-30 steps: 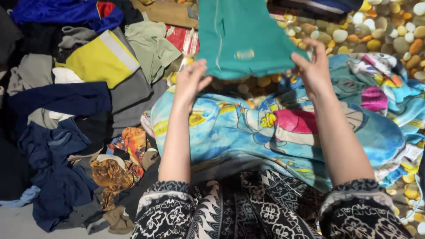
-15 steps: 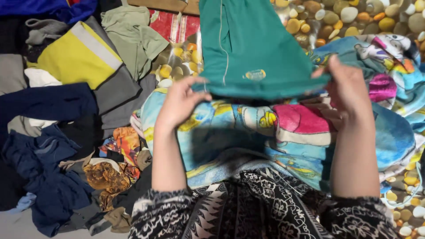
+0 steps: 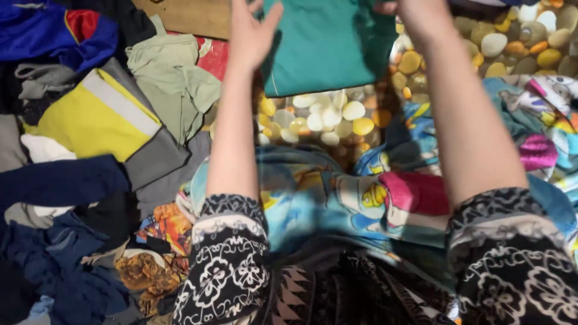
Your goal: Folding various items of clothing including shorts, trousers, and shirts while sitting on the floor.
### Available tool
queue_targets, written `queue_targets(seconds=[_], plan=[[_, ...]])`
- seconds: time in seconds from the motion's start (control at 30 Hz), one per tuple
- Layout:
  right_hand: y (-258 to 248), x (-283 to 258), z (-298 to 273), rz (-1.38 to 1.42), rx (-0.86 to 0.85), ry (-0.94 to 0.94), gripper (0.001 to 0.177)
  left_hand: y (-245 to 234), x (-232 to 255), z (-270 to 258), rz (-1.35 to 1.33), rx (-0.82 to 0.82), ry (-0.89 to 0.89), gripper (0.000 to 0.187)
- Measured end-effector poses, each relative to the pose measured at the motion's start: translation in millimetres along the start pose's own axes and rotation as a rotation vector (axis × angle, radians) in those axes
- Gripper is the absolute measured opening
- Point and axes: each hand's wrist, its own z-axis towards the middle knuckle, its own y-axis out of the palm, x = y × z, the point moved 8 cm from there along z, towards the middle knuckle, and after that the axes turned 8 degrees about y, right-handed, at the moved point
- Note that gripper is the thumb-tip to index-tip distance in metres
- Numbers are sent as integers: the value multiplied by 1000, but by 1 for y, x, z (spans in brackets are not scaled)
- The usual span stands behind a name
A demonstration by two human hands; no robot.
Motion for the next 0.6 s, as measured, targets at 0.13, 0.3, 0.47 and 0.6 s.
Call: queue_targets(seconds=[0.13,0.3,0.47,0.6], plan=[[50,-49,-65,-485,126,-574,48,14,54,-44,496,-131,145,59],[93,-45,-123,-916,-4,-607,73,73,34,-98,1023,-582,197,51],[78,22,-119,-1112,156,-669,68,79,14,-113,1303,-499,323,39],[66,7,-132,-1097,278,-674,36,63,25,-111,1320,-486,289,33]])
